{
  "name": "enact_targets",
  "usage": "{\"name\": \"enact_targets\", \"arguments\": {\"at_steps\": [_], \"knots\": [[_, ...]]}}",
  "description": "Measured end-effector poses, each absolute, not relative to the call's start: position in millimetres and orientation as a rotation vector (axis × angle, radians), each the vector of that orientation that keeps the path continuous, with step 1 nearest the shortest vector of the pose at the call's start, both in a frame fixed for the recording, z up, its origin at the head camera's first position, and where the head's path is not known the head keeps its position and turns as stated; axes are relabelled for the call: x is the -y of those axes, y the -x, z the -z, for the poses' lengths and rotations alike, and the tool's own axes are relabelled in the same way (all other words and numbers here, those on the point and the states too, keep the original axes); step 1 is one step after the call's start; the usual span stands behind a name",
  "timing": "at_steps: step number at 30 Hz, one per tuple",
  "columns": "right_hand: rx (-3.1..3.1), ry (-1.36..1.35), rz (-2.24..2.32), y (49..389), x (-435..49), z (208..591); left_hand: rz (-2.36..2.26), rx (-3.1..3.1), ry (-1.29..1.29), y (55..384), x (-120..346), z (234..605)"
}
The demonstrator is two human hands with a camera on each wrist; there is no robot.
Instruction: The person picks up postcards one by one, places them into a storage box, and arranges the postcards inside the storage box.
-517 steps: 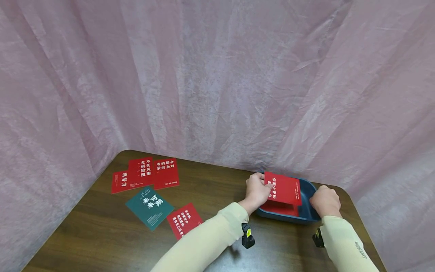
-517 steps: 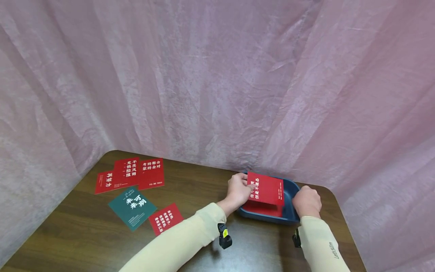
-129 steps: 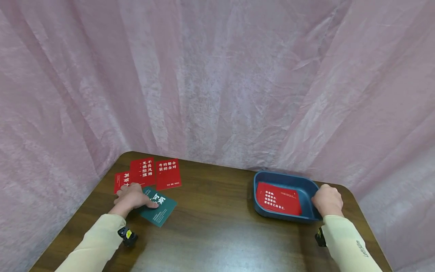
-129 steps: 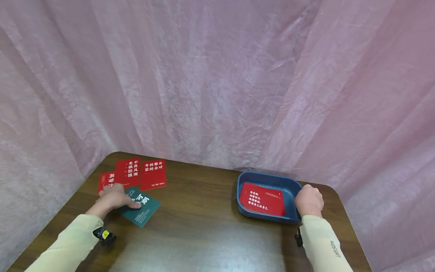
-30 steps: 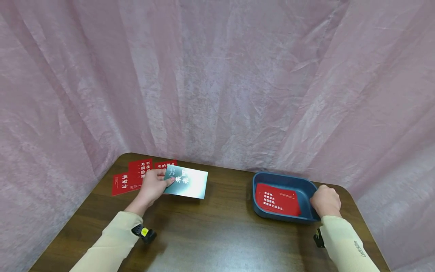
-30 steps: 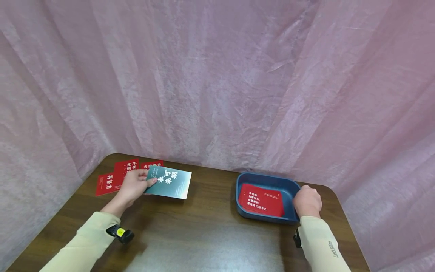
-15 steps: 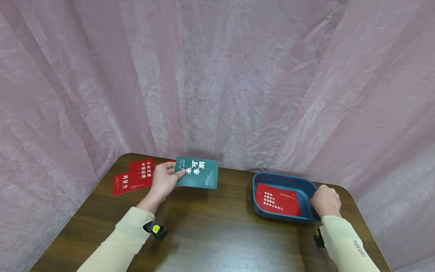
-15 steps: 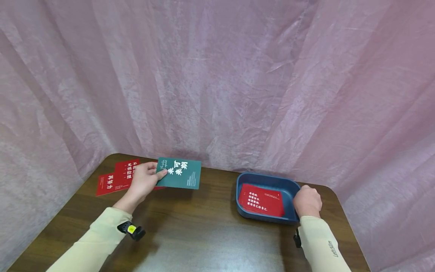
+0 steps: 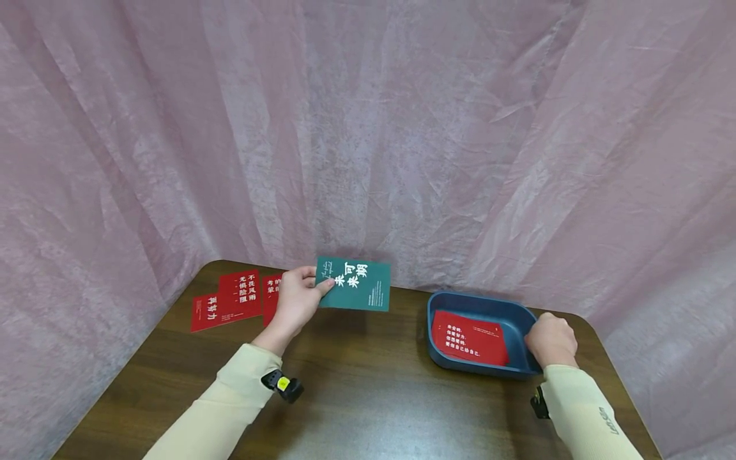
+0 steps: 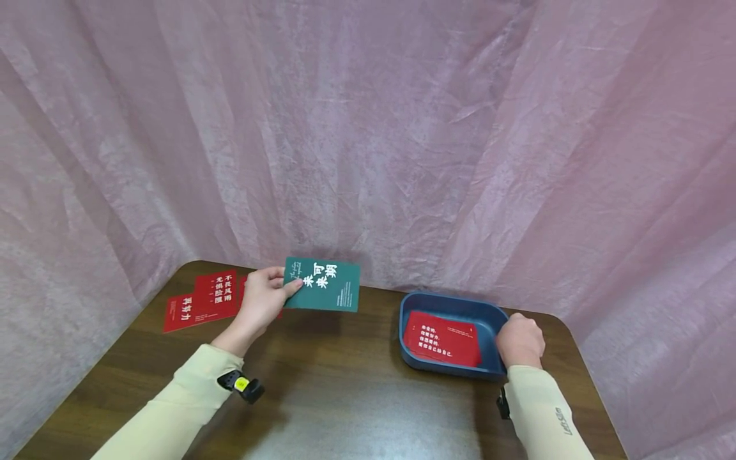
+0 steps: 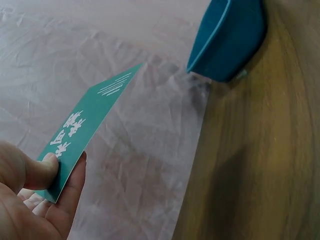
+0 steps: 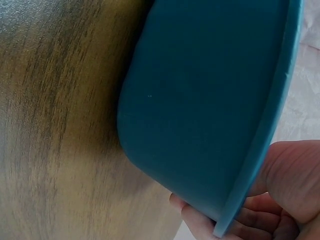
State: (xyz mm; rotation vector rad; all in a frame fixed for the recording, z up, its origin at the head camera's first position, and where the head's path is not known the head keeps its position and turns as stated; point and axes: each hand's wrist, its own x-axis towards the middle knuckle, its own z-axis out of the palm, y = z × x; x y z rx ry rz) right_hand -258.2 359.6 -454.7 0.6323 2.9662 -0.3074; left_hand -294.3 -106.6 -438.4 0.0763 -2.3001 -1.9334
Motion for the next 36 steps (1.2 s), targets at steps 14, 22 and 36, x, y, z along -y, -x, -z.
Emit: {"name": "enact_targets", "arguments": {"at_steps": [14, 22, 36], "knots": [[-2.967, -0.636, 0.305, 258.0, -360.0, 455.0, 1.944, 2.203, -0.041, 297.0, 66.1, 425.9], [-2.974, -0.648, 0.293, 259.1, -358.8, 455.9, 1.943, 2.197, 0.02, 298.1, 37.8, 420.4], [-2.981, -0.647, 0.304, 258.1, -357.4, 456.4, 1.992, 2.23, 0.113, 298.0, -20.7, 421.6]]}}
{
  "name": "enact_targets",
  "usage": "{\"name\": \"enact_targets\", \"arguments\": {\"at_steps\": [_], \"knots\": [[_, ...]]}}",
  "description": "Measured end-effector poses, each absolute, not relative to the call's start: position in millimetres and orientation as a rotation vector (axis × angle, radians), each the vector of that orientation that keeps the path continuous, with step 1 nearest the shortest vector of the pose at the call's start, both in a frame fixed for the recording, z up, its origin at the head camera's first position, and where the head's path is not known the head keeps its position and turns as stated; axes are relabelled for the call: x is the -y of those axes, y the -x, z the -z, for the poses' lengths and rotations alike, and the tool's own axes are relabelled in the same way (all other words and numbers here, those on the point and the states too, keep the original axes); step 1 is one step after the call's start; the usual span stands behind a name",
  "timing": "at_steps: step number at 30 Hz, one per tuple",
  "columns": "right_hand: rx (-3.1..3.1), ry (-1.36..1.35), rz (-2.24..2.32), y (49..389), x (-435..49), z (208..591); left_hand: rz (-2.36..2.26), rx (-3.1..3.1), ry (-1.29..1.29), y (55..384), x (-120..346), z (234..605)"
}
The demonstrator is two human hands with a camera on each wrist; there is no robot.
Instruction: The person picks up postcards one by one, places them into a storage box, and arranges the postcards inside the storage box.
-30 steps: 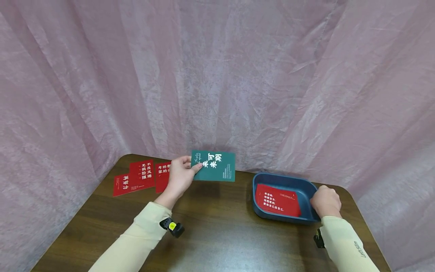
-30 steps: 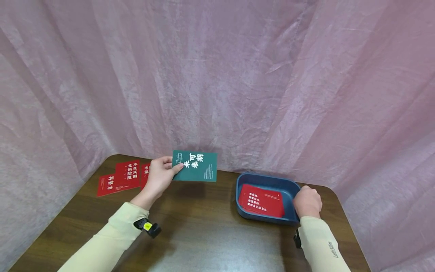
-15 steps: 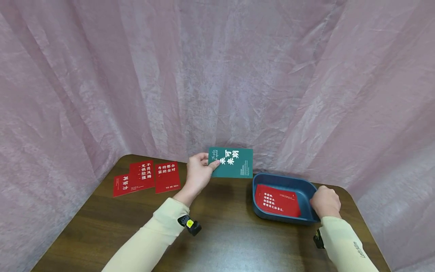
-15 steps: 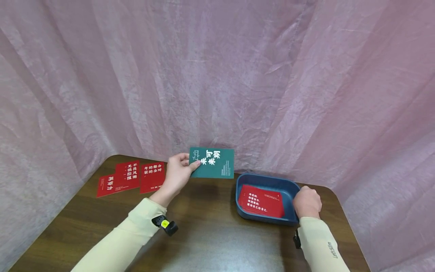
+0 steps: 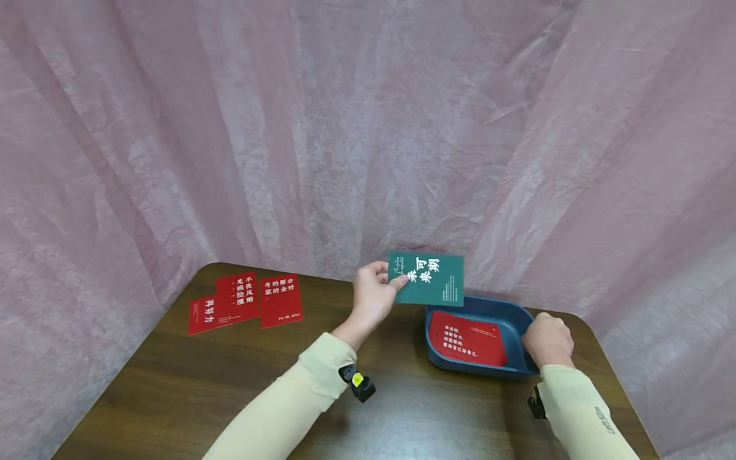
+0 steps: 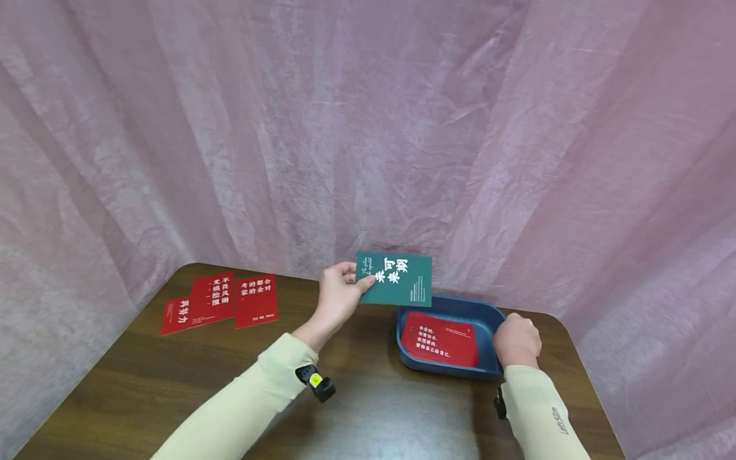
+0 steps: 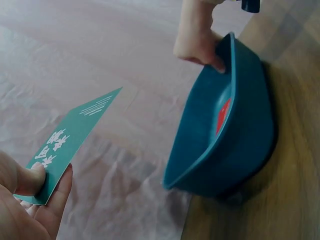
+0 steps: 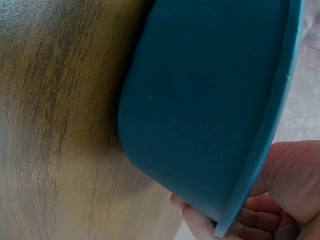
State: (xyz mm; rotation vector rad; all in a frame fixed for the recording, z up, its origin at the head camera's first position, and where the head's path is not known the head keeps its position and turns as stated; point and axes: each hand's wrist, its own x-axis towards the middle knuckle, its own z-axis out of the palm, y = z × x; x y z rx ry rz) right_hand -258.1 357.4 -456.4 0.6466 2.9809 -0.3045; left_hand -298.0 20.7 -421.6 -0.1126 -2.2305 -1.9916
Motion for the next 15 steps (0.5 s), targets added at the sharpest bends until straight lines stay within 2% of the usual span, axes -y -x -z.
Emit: {"name": "enact_targets", "arguments": {"at_steps": [15], "knots": [[-2.988, -0.67, 0.306, 255.3, -353.9, 455.2, 1.964, 2.309, 0.141, 291.1, -83.6, 439.4]]}}
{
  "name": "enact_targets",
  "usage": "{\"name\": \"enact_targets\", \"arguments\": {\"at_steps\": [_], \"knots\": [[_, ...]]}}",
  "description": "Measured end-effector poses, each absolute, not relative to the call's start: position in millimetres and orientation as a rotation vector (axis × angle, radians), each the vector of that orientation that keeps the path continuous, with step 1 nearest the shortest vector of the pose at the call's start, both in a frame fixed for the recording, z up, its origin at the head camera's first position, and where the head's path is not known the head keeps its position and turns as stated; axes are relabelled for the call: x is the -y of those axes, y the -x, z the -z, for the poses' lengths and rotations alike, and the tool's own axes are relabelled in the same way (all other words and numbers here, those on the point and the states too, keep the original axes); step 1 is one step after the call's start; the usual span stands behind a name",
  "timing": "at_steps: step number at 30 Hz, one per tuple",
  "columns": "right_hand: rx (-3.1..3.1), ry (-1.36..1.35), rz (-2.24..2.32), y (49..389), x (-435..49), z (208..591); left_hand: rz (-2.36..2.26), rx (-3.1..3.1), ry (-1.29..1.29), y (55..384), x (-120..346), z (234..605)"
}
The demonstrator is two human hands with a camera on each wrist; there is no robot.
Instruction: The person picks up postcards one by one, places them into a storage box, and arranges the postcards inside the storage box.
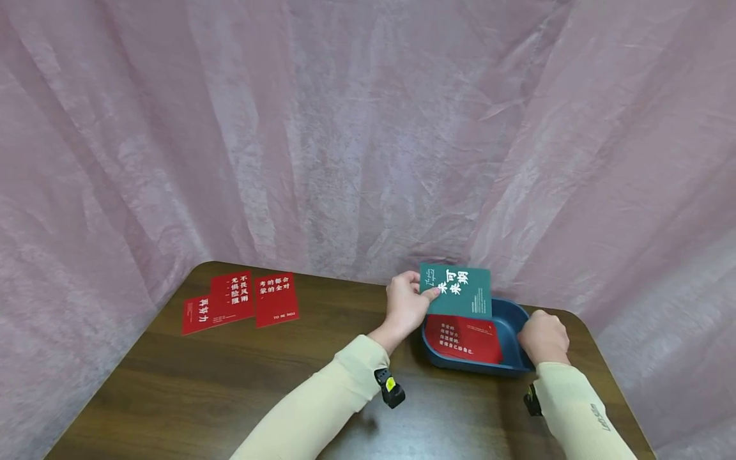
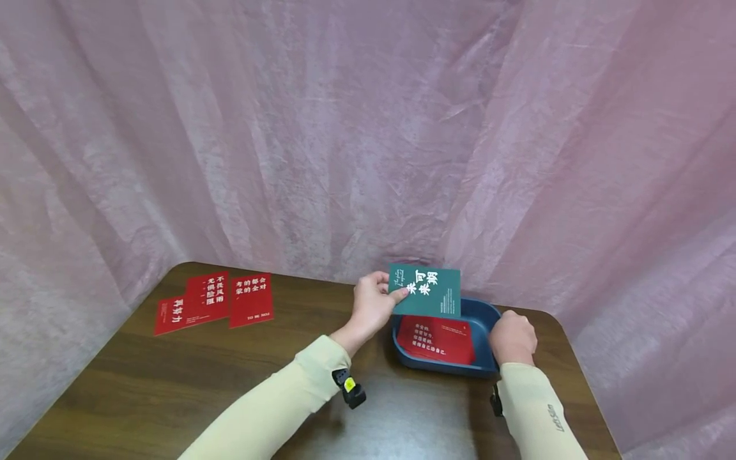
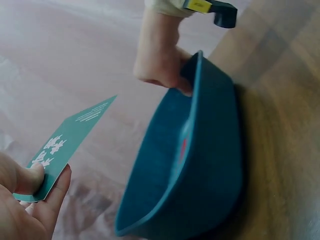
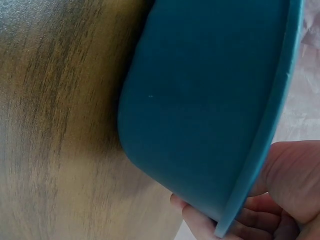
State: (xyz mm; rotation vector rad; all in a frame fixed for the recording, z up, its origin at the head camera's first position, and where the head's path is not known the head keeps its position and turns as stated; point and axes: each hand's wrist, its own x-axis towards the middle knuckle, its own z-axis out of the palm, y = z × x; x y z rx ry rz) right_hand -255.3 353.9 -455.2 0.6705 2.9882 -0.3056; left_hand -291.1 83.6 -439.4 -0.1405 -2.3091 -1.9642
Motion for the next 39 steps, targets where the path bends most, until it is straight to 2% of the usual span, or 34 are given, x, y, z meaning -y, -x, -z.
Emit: {"name": "enact_targets", "arguments": {"at_steps": [21, 39], "knots": [[-3.005, -0.65, 0.291, 253.6, -354.5, 454.9, 1.8, 2.518, 0.129, 284.9, -134.6, 479.1], [-2.998, -0.681, 0.279, 254.7, -354.1, 456.5, 1.405, 2.899, 0.076, 286.9, -143.2, 480.8]]}}
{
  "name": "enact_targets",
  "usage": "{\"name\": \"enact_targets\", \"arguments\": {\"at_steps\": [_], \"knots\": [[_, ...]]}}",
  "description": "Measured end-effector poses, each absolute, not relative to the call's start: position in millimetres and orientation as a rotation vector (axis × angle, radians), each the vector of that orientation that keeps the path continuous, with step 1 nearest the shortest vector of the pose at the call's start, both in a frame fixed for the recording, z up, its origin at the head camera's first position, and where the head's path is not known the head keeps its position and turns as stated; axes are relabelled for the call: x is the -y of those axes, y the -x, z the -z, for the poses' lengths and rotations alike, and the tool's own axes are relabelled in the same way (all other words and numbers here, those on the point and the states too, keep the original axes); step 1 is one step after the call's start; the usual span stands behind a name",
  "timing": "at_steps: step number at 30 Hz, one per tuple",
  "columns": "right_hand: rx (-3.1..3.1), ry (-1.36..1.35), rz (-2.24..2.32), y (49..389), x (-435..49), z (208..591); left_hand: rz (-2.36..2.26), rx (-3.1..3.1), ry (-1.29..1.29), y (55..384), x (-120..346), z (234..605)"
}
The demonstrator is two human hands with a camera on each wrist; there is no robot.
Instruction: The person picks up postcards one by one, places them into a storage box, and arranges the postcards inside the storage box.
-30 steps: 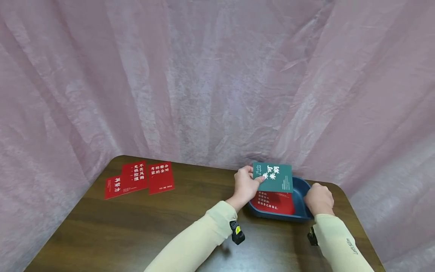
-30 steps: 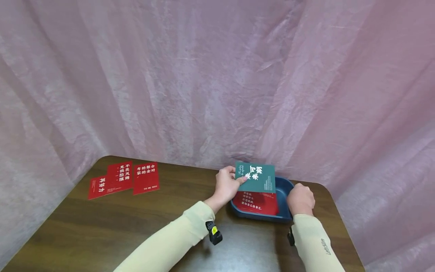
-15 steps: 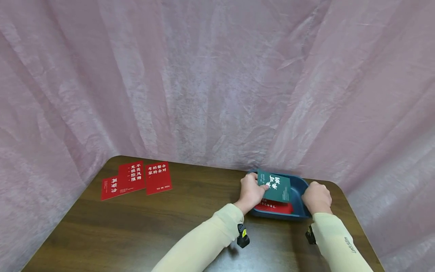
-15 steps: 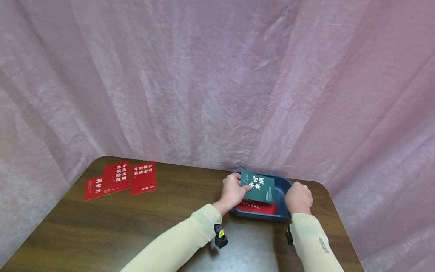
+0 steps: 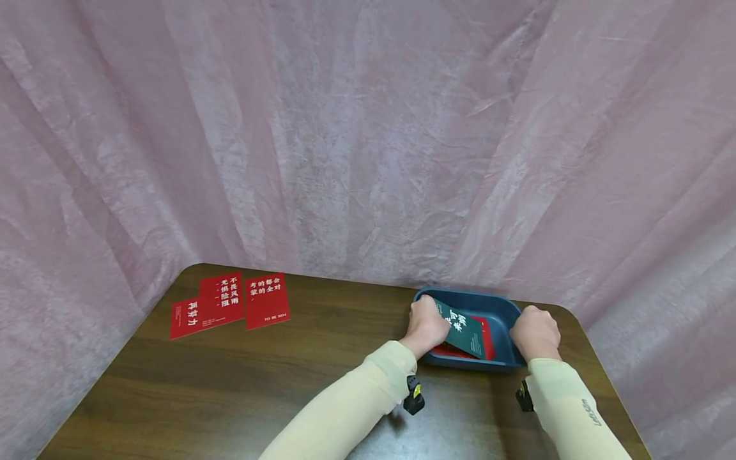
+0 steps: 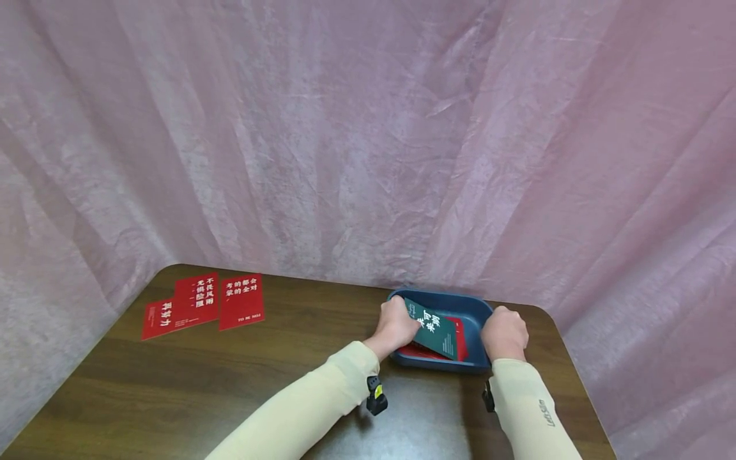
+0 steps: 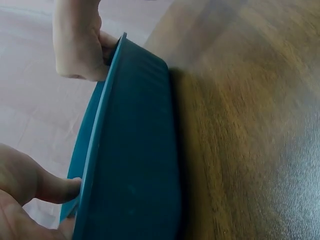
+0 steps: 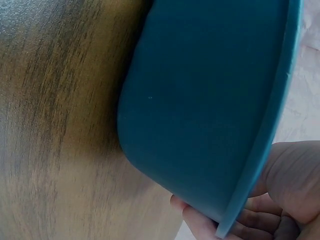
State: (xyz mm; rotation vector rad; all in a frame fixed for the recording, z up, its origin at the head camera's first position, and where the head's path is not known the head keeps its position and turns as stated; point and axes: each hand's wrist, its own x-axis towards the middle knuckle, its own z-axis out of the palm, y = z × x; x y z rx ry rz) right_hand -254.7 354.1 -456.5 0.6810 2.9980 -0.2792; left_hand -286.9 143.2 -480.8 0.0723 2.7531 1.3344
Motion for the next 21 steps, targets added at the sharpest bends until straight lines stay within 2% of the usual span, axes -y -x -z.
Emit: {"name": "enact_targets", "arguments": {"at_steps": [14, 21], "knots": [[-3.003, -0.643, 0.299, 254.6, -355.8, 455.8, -1.313, -2.722, -0.172, 266.4, -138.1, 461.5], [-2.98, -0.654, 0.296, 253.7, -354.0, 455.4, -1.431, -2.816, -0.34, 275.2, -98.6, 446.5]]}}
